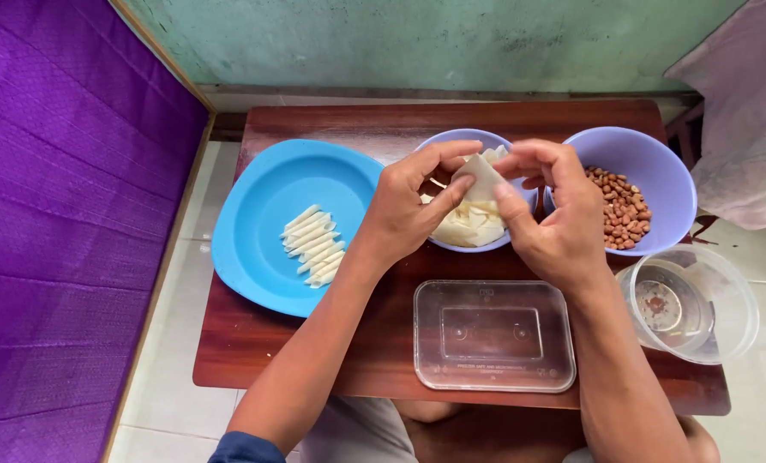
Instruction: Assembling small nut rolls by placing a peanut inside a dough wrapper and rolling it up by hand.
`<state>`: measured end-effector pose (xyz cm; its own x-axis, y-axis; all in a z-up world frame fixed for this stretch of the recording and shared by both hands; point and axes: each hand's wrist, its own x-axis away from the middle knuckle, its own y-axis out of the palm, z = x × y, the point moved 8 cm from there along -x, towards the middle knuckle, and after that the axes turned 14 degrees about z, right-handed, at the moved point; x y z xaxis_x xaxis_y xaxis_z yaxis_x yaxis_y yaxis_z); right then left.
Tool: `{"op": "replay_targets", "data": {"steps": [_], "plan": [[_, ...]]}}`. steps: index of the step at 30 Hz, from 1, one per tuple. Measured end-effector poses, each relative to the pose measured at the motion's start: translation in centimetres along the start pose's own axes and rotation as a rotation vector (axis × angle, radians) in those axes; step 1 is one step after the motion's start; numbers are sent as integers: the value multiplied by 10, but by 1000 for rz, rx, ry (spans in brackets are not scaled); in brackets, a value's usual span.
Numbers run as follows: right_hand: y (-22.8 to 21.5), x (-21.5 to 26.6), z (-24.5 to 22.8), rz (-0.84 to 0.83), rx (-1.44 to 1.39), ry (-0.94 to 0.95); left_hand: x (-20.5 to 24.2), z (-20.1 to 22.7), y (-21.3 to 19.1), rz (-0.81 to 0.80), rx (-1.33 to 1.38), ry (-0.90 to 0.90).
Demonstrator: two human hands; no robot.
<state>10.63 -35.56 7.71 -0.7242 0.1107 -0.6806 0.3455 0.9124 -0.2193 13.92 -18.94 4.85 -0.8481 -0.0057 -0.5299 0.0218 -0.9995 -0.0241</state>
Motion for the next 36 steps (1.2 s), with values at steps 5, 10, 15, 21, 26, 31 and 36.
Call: {"op": "replay_targets", "data": {"steps": [5,10,15,21,26,31,36], "plan": [[4,6,-6,22,47,-53,4,6,-2,-54,10,11],[2,5,-9,78,0,-8,-1,12,-9,-26,33,24],[2,4,-16,105,-66,7,0,22,-7,2,20,80],[5,9,-13,86,-133,28,5,29,-2,28,-65,167],[3,12,-5,35,-94,-41,5,34,-1,32,-61,187],[0,13,-7,93,-75,-74,9,37,5,-17,-33,184],[-4,12,-10,176,-2,-106,7,39,3,1,-41,190]]}}
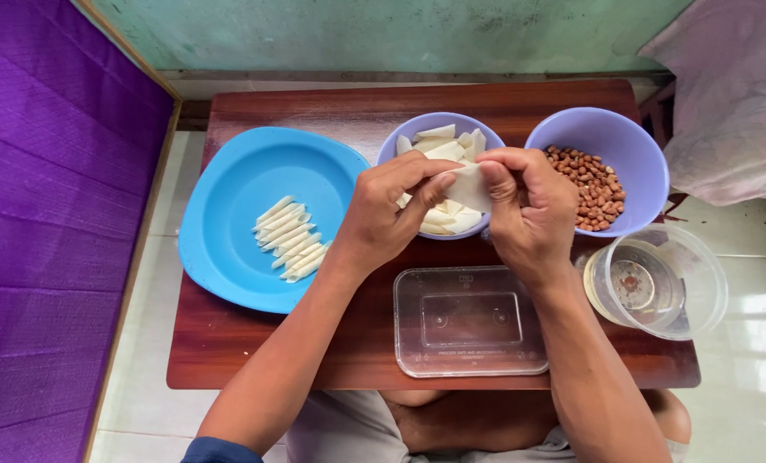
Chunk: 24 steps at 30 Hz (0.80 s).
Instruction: Assembling small nut rolls by placing a peanut inside a dough wrapper and rolling it up by hand.
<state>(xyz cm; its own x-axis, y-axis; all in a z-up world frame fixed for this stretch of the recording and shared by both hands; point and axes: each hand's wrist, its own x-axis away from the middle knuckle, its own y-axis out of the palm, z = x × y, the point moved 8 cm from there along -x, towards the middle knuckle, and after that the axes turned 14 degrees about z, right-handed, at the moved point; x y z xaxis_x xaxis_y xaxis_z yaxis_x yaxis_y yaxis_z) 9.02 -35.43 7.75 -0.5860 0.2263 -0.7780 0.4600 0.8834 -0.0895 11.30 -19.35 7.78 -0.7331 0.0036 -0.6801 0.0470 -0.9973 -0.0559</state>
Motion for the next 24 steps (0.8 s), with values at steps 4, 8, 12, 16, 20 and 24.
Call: {"op": "replay_targets", "data": {"steps": [4,8,12,16,20,24], "plan": [[1,-2,-3,-20,-40,17,1,-1,1,-11,17,-1],[2,0,2,-37,-59,59,2,-5,-1,14,-1,34],[1,1,5,-24,-40,17,3,-6,0,22,20,40],[2,3,4,-31,-51,-11,1,-4,-1,37,24,33],[5,3,3,-55,-60,6,1,-7,-4,45,9,22],[4,2,1,-45,-52,37,4,-15,-7,65,-8,-8]]}}
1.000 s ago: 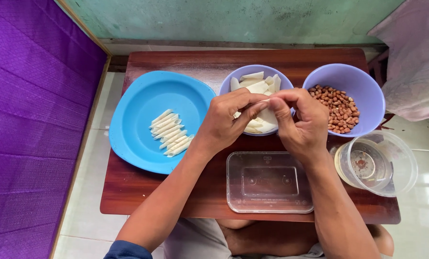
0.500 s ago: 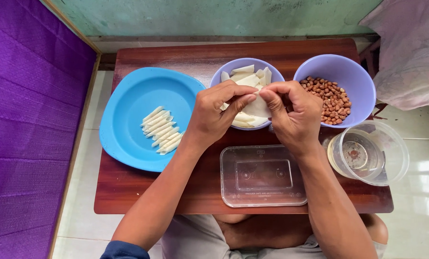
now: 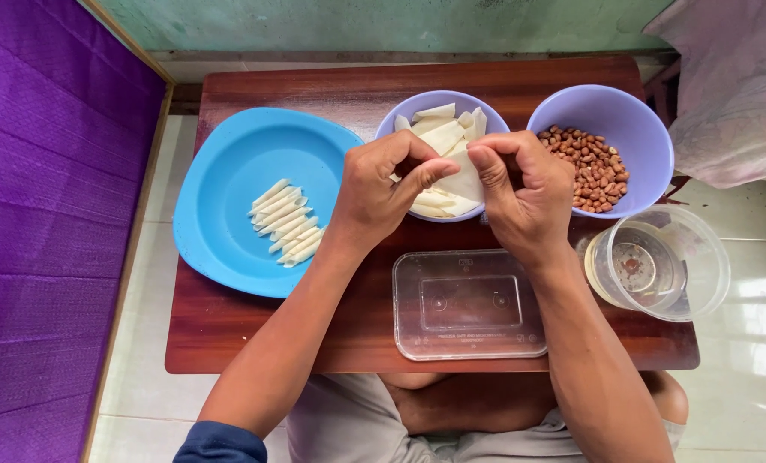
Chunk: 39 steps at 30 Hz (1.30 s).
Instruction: Assembling small nut rolls by placing a peanut inside a dough wrapper and rolling it up by hand.
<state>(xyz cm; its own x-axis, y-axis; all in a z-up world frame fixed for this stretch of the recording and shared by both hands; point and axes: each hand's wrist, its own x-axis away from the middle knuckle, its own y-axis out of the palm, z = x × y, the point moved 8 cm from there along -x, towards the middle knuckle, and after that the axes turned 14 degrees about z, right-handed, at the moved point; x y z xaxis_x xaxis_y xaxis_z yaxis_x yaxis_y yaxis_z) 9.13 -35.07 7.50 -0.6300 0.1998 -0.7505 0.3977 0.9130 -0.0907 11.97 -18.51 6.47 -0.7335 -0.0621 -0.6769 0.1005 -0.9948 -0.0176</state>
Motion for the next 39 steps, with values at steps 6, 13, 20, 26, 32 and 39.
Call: {"op": "replay_targets", "data": {"steps": [6,13,20,26,32,39], "plan": [[-5,5,12,24,17,28,-1,-1,-1,-6,14,-7],[-8,7,20,66,49,27,-5,16,3,-19,17,83],[1,6,9,-4,-45,-10,-7,18,-3,38,17,115],[12,2,-6,-72,-24,-98,-5,18,-4,56,26,124],[15,4,-12,-102,-55,-109,-4,14,-5,81,7,74],[9,10,7,-53,-129,68,3,2,2,41,49,-25]]}}
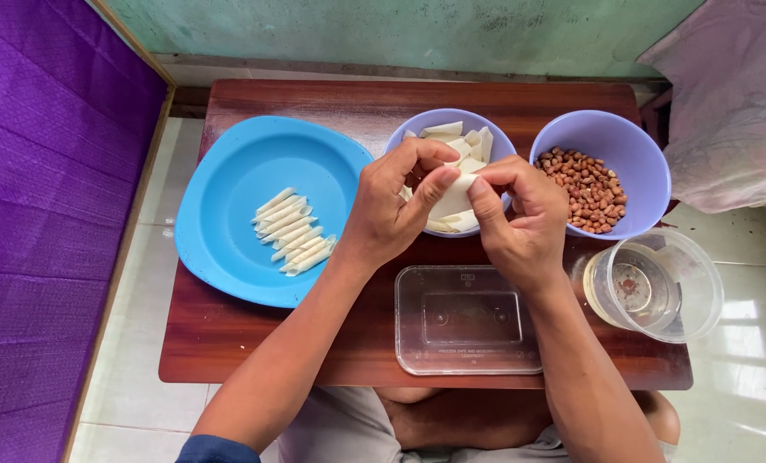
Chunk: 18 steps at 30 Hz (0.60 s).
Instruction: Assembling small nut rolls by placing a peanut inside a dough wrapper and rolling it up by hand.
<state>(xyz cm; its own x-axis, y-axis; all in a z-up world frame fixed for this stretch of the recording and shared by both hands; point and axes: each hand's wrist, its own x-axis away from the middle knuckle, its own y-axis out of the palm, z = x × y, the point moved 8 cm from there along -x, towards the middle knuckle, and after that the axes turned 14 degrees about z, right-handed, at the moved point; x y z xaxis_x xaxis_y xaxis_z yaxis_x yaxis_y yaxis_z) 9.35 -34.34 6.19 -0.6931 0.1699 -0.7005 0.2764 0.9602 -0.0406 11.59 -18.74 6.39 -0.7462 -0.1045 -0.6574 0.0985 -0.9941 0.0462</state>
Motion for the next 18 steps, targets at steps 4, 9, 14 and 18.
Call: {"op": "replay_targets", "data": {"steps": [4,9,14,18], "plan": [[3,-2,-3,9,-3,-10,-2,3,1,-18,-15,22],[6,-5,-10,27,-5,-42,-4,11,3,-62,-53,85],[1,-10,-16,39,26,-72,-3,12,4,-99,-80,128],[-3,-9,-12,59,38,-54,-3,14,4,-137,-113,164]]}}
